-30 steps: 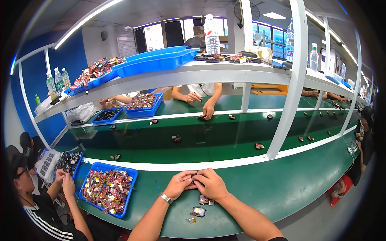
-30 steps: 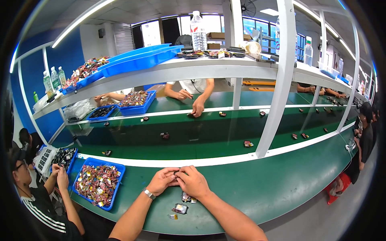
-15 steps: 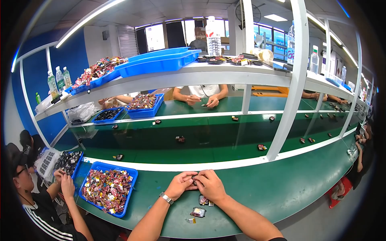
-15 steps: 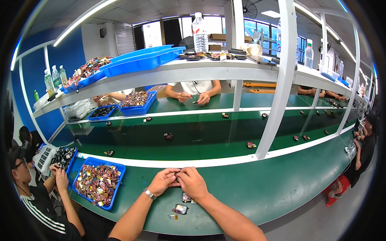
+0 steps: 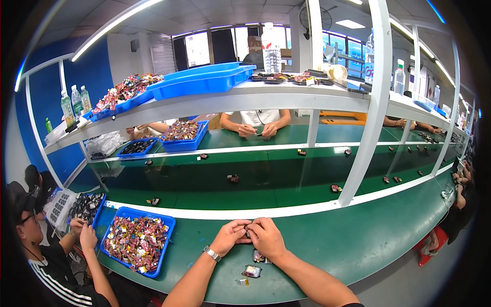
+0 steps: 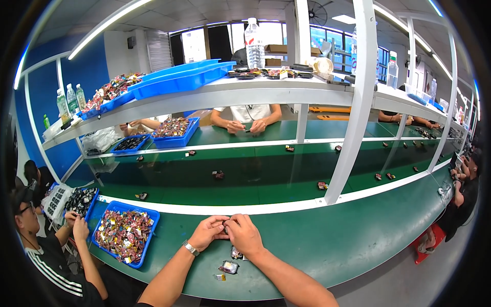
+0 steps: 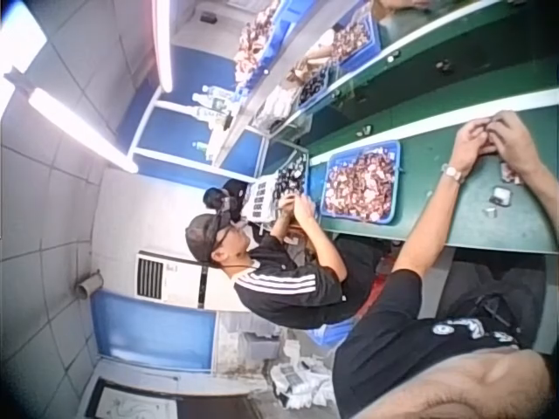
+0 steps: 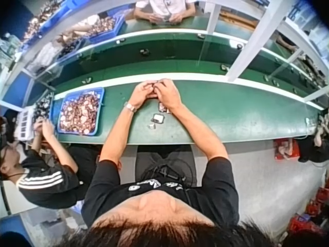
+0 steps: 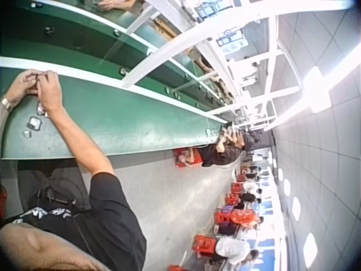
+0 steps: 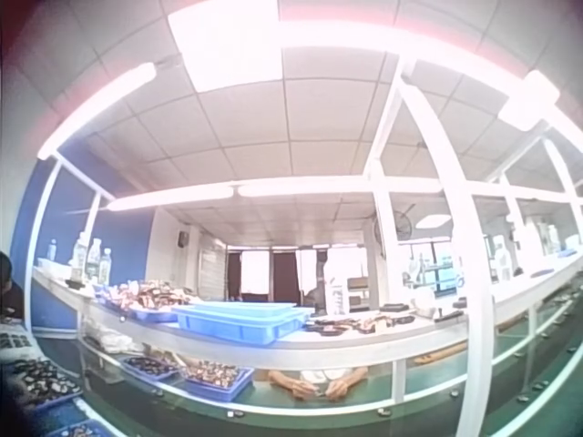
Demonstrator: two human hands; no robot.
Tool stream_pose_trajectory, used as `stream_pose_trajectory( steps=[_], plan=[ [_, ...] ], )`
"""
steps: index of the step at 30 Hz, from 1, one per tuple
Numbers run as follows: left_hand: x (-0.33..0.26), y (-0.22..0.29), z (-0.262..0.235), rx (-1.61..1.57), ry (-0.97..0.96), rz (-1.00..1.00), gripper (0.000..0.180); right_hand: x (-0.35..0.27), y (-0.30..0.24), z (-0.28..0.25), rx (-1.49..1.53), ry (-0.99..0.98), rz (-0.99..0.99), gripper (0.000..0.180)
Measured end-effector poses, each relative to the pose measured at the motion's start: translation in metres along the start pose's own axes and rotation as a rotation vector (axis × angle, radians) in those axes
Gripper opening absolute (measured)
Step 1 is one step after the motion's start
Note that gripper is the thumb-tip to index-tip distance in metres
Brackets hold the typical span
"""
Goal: Manually assemble small electronic components on a factory production line.
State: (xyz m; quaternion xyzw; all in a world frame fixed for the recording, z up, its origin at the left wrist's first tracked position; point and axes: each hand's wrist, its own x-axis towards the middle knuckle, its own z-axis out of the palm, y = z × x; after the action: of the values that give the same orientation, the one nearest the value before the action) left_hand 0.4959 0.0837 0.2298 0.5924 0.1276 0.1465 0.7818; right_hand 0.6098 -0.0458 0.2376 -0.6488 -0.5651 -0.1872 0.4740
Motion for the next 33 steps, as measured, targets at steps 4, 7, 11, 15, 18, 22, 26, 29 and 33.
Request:
stream_pose_trajectory(
  steps=[4,7,11,15,18,22,26,29,33],
  plan=[
    [0.000,0.001,0.006,0.014,0.045,0.012,0.026,0.001,-0.003,-0.004,0.019,-0.021,0.039,0.021],
    [0.000,-0.003,0.008,0.076,0.106,0.078,0.023,0.002,0.000,-0.002,0.065,-0.043,0.089,0.027],
    [0.007,-0.011,0.008,0.132,0.155,0.130,0.021,0.004,0.003,-0.012,0.275,-0.090,0.213,0.025],
    [0.004,-0.013,0.009,0.211,0.194,0.140,0.018,0.004,0.001,-0.006,0.425,-0.113,0.444,0.021],
    [0.005,-0.013,0.010,0.322,0.169,0.153,0.018,0.001,0.011,-0.002,0.483,-0.148,0.559,0.020],
    [0.002,-0.013,0.011,0.273,0.214,0.177,0.018,0.002,0.013,0.000,0.486,-0.175,0.542,0.019],
    [0.010,-0.010,0.004,0.353,0.412,0.321,0.017,0.008,0.059,0.000,0.430,0.003,0.699,0.015],
    [0.011,-0.010,-0.004,0.391,0.455,0.251,0.016,0.035,0.108,-0.012,0.211,0.088,0.695,0.014],
    [0.013,-0.010,-0.003,0.477,0.434,0.259,0.013,0.060,0.158,0.000,0.005,0.071,0.782,0.015]
  ],
)
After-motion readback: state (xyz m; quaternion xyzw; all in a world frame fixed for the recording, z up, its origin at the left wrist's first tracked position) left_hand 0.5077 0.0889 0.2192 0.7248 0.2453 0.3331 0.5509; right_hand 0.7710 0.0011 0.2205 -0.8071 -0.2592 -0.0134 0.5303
